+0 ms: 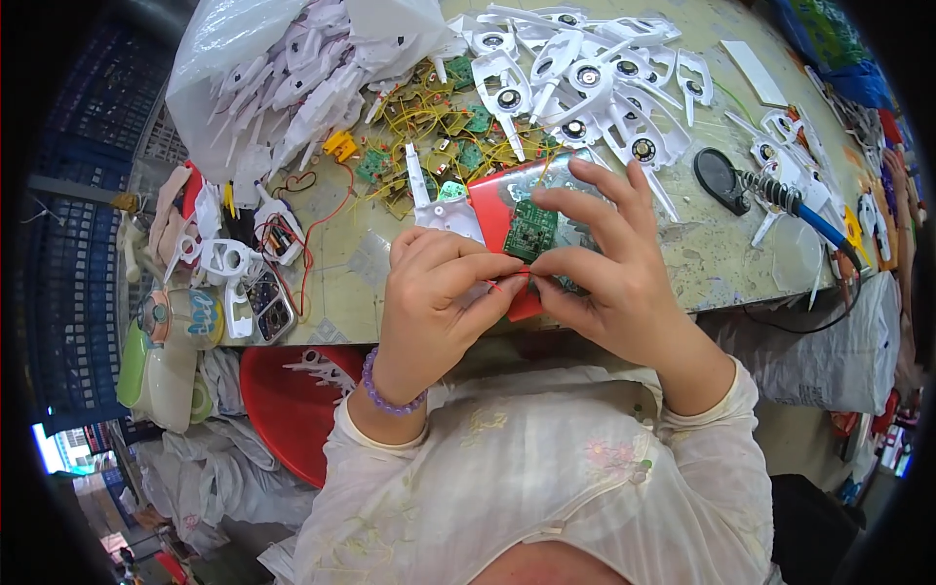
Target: Assembling electronic components by soldering wires to a circuit board and fitting them into plastic shells.
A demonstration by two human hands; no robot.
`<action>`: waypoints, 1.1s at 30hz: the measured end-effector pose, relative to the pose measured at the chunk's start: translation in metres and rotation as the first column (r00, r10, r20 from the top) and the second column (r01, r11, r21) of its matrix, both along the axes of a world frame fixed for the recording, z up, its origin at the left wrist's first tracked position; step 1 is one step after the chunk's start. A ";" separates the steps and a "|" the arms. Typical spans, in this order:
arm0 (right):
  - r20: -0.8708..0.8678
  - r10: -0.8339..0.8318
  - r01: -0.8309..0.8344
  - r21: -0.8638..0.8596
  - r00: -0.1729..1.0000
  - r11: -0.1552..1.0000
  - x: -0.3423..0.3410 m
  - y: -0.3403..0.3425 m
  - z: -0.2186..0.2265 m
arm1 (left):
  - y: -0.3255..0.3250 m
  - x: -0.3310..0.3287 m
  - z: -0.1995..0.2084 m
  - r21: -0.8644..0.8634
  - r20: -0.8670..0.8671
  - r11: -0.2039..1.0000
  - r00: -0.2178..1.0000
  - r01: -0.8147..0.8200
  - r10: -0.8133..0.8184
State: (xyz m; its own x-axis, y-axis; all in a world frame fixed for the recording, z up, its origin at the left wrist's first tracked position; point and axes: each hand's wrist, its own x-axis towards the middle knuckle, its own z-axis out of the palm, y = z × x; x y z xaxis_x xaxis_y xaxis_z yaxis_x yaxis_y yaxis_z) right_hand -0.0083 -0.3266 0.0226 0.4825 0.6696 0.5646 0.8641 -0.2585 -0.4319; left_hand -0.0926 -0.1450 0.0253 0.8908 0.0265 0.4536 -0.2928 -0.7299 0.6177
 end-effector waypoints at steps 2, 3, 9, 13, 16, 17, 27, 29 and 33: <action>0.002 0.002 -0.002 -0.009 1.000 1.000 -0.003 -0.004 -0.002 | 0.001 0.000 -0.002 -0.014 -0.003 1.000 1.000 0.015 -0.015; 0.006 0.006 -0.006 -0.018 1.000 1.000 -0.003 -0.006 -0.002 | 0.001 0.000 -0.003 -0.027 -0.004 0.999 1.000 0.027 -0.027; -0.046 -0.056 0.055 -0.029 0.997 0.998 0.015 -0.002 -0.006 | -0.007 0.005 -0.003 -0.020 0.120 1.000 0.993 -0.020 0.023; -0.085 -0.046 0.041 -0.054 0.995 0.998 0.014 -0.001 -0.004 | -0.009 0.012 -0.005 0.096 0.089 0.994 0.994 0.053 -0.062; -0.078 -0.060 0.060 0.001 0.995 0.998 0.015 -0.002 -0.006 | -0.010 0.013 -0.005 0.127 0.089 0.991 0.995 0.034 -0.045; -0.081 -0.060 0.060 0.001 0.995 0.998 0.015 -0.004 -0.006 | -0.009 0.012 -0.005 0.127 0.086 0.991 0.995 0.034 -0.046; -0.570 -0.294 0.638 0.721 0.767 0.269 0.034 -0.121 -0.060 | -0.009 0.012 -0.002 0.127 0.066 0.991 0.997 0.035 -0.044; -0.583 -0.408 0.690 0.699 0.702 0.189 0.043 -0.139 -0.059 | -0.010 0.012 -0.002 0.125 0.064 0.992 0.997 0.028 -0.036; -0.465 -0.512 0.675 0.635 0.722 0.375 0.064 -0.167 -0.045 | -0.010 0.013 -0.001 0.147 0.072 0.989 0.996 0.033 -0.044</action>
State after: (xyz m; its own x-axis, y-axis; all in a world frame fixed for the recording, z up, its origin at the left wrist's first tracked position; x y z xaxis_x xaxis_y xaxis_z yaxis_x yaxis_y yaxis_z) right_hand 0.0558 -0.4933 -0.0228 0.7153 -0.4321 0.5493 0.5147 -0.2060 -0.8323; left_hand -0.0799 -0.1553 0.0245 0.8531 -0.0787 0.5157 -0.3641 -0.7978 0.4806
